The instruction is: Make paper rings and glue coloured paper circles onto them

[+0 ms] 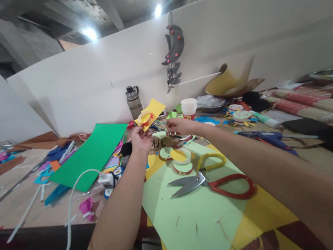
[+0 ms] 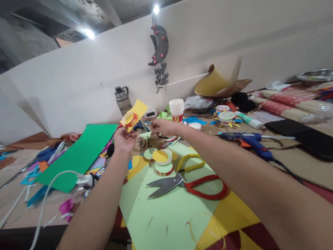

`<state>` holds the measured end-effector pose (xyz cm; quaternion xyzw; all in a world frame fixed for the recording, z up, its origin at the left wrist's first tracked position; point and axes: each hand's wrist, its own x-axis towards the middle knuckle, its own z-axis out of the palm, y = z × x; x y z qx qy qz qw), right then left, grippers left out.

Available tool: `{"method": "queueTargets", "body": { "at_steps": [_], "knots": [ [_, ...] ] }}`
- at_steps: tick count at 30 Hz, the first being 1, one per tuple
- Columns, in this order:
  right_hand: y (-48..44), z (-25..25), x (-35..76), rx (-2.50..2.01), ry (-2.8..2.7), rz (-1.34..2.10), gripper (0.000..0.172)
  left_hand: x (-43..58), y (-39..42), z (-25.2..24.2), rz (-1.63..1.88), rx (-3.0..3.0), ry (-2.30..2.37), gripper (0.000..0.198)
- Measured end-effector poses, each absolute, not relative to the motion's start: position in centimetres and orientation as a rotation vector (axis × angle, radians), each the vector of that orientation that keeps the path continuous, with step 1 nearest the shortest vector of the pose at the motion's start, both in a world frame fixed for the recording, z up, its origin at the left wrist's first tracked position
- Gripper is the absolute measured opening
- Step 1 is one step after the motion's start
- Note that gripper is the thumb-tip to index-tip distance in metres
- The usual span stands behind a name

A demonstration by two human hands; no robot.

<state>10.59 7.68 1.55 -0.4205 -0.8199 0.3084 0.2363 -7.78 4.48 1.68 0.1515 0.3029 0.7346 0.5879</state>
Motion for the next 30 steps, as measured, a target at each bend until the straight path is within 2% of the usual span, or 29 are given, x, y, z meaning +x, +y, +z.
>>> {"method": "queueTargets", "body": {
  "at_steps": [7,11,16,20,23,26,29,30],
  "knots": [
    [5.0,3.2,12.9,-0.957,-1.993,1.137,0.014,-7.8,4.6,1.5,1.708,0.334,0.717,0.012],
    [1.6,4.7,16.3,-0.675,-1.873,1.559,0.020,-7.5,4.6,1.5,1.687,0.328,0.730,0.012],
    [-3.7,5.8,18.9,-0.427,-2.411,1.868,0.030,-7.3,4.4,1.4,1.654,0.347,0.743,0.011],
    [-7.7,5.9,18.8,-0.353,-2.750,1.975,0.042,-7.2,4.4,1.3,1.633,0.370,0.777,0.010],
    [-10.5,6.1,18.9,-0.508,-2.871,1.969,0.040,-7.1,4.5,1.3,1.619,0.387,0.812,0.009],
    [-12.5,6.9,19.3,-0.847,-2.971,1.775,0.025,-7.0,4.5,1.3,1.585,0.418,0.846,0.009],
    [-11.4,7.2,19.5,-1.135,-2.757,1.586,0.019,-7.0,4.4,1.5,1.520,0.475,0.860,0.010],
    [-10.1,7.0,19.4,-1.091,-2.638,1.539,0.020,-7.1,4.3,1.6,1.492,0.499,0.862,0.011]
  ]
}}
